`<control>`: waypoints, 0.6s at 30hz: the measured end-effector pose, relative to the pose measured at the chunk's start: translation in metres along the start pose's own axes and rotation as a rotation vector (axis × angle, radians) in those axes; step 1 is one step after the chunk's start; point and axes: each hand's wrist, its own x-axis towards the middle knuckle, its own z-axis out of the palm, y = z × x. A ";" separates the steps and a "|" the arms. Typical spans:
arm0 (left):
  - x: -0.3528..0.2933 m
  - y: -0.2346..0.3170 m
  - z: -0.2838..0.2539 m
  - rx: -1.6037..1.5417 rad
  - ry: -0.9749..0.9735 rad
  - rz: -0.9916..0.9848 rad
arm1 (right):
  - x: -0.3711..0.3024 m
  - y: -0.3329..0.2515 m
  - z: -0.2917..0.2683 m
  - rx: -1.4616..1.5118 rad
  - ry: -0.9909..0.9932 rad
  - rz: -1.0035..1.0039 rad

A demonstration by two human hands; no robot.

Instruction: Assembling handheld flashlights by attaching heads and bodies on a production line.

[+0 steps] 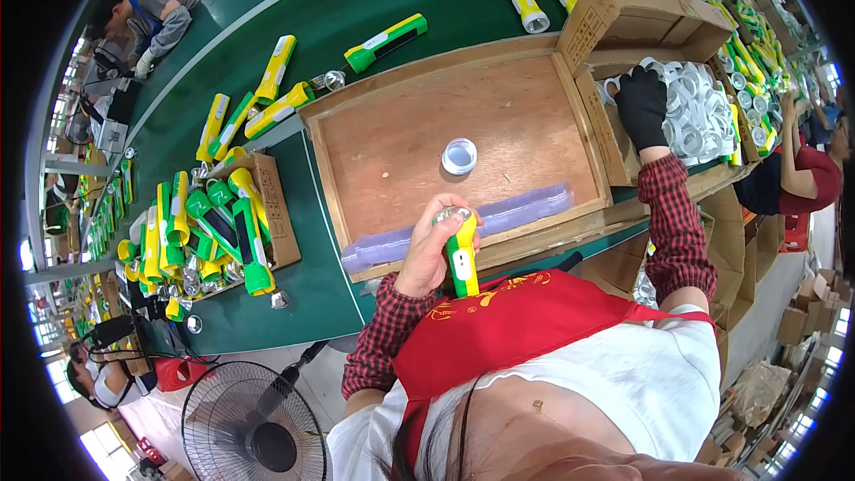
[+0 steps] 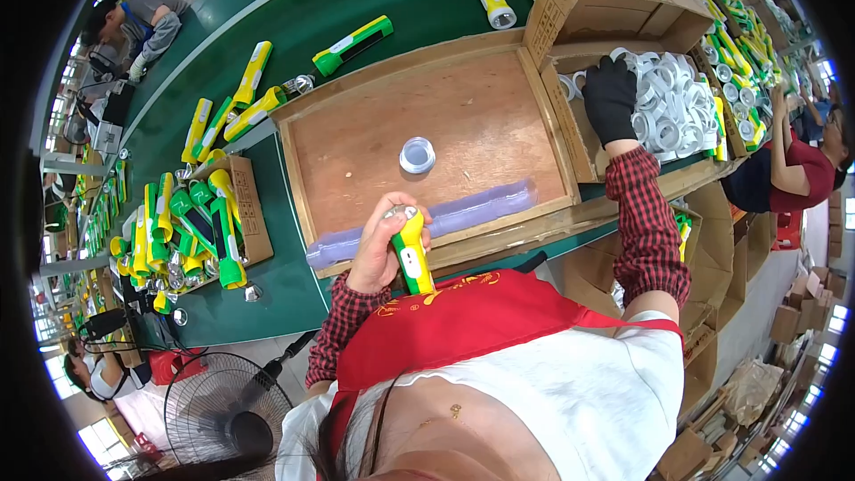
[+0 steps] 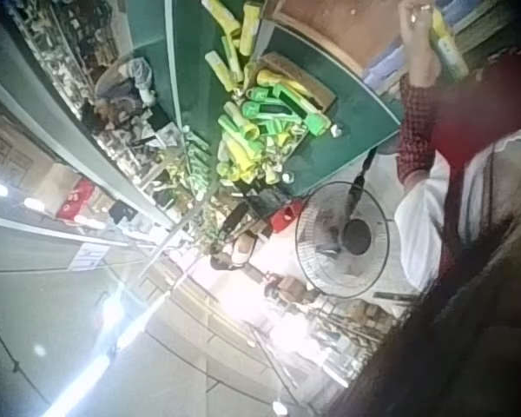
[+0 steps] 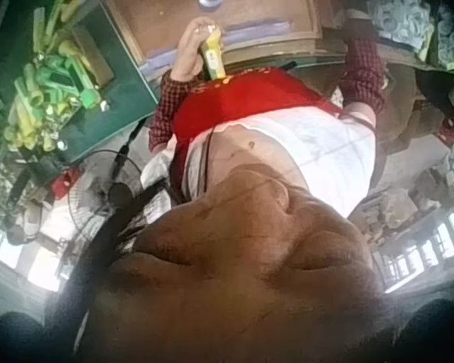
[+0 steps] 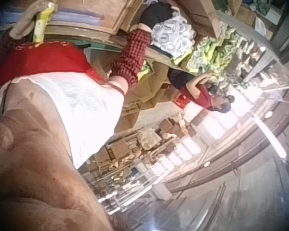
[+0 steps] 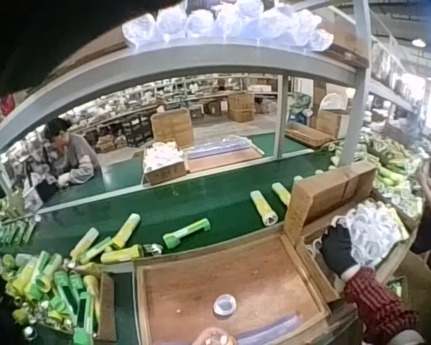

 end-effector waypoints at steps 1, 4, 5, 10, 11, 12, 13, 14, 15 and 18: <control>0.000 0.000 0.002 -0.001 0.009 0.006 | 0.002 0.001 0.011 0.006 0.002 -0.008; -0.003 0.003 0.005 0.059 0.002 -0.010 | 0.004 0.001 0.030 -0.072 0.168 0.001; -0.003 0.003 0.004 0.097 0.018 -0.014 | 0.003 0.004 0.033 -0.066 0.111 0.039; -0.002 -0.001 -0.003 0.050 0.053 -0.003 | 0.001 0.006 0.015 0.039 0.045 0.024; -0.003 -0.002 -0.003 0.041 0.076 -0.004 | -0.004 0.007 0.017 0.043 0.158 0.005; -0.003 -0.002 -0.004 0.040 0.080 -0.002 | -0.006 0.008 0.007 0.093 0.132 0.024; -0.004 -0.002 -0.005 0.028 0.075 -0.008 | -0.006 0.010 -0.002 0.143 0.106 0.043; -0.004 -0.002 -0.006 0.016 0.069 -0.014 | -0.003 0.024 0.010 0.247 0.154 -0.001; -0.003 -0.002 -0.004 0.017 0.063 -0.018 | -0.003 0.040 0.020 0.360 0.199 0.008; -0.005 -0.002 -0.003 0.036 0.048 -0.014 | 0.003 0.066 0.023 0.775 0.172 0.155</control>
